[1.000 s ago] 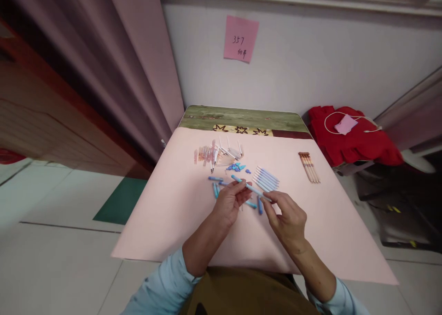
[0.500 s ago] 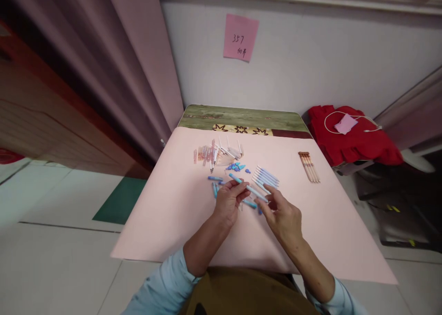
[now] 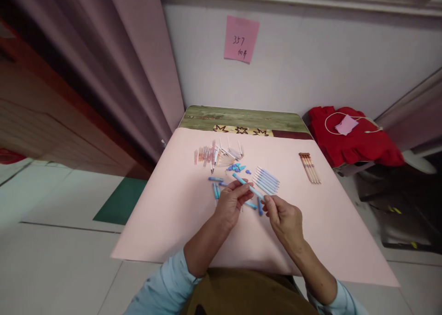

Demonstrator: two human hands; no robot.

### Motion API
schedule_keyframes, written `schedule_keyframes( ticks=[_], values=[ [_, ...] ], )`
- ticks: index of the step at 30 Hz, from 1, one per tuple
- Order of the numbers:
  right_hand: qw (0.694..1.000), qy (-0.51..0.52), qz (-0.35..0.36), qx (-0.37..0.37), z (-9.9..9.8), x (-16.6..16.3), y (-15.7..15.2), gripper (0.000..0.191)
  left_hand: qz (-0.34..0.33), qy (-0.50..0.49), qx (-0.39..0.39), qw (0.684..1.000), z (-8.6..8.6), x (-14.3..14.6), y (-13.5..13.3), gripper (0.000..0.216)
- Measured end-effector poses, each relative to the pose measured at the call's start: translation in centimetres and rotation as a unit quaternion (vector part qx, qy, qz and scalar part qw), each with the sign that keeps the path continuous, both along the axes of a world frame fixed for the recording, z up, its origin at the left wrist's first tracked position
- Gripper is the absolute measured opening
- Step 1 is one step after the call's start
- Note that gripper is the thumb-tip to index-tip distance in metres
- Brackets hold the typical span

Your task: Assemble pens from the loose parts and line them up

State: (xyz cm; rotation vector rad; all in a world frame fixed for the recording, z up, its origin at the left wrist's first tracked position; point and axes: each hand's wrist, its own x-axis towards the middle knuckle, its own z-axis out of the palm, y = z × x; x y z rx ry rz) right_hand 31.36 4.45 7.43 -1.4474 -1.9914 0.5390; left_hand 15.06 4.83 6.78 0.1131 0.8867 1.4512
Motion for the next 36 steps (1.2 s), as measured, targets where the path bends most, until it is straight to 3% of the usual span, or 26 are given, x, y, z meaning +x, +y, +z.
schedule_keyframes(
  ticks=[7, 15, 18, 23, 31, 33, 36],
  values=[
    [0.999, 0.04, -0.01, 0.024, 0.0, -0.4, 0.0, 0.026, 0.007, 0.006, -0.004, 1.0, -0.1, -0.2, 0.0, 0.028],
    [0.994, 0.057, 0.031, -0.086, 0.1, 0.0, -0.1, 0.045, -0.008, 0.013, 0.021, 1.0, -0.2, -0.1, -0.2, 0.028],
    [0.992, 0.076, 0.038, -0.092, -0.2, -0.1, 0.1, 0.037, -0.004, 0.019, 0.012, 1.0, -0.4, -0.2, -0.1, 0.031],
    [0.996, 0.076, 0.01, -0.05, -0.7, -0.6, 0.3, 0.03, 0.004, 0.028, 0.006, 1.0, -0.5, 0.0, 0.0, 0.037],
    [0.997, 0.023, -0.004, 0.08, -1.2, -0.6, 0.1, 0.026, -0.013, 0.029, 0.0, 0.999, -0.8, 0.4, -0.2, 0.029],
    [0.998, 0.018, -0.004, 0.061, -1.2, -0.5, 0.0, 0.027, -0.019, 0.045, 0.009, 0.999, -1.0, 0.4, -0.1, 0.029],
    [0.996, 0.07, 0.013, -0.045, -1.0, -0.5, -0.2, 0.033, -0.023, 0.07, 0.027, 0.997, -0.8, 0.3, -0.1, 0.029]
  ],
)
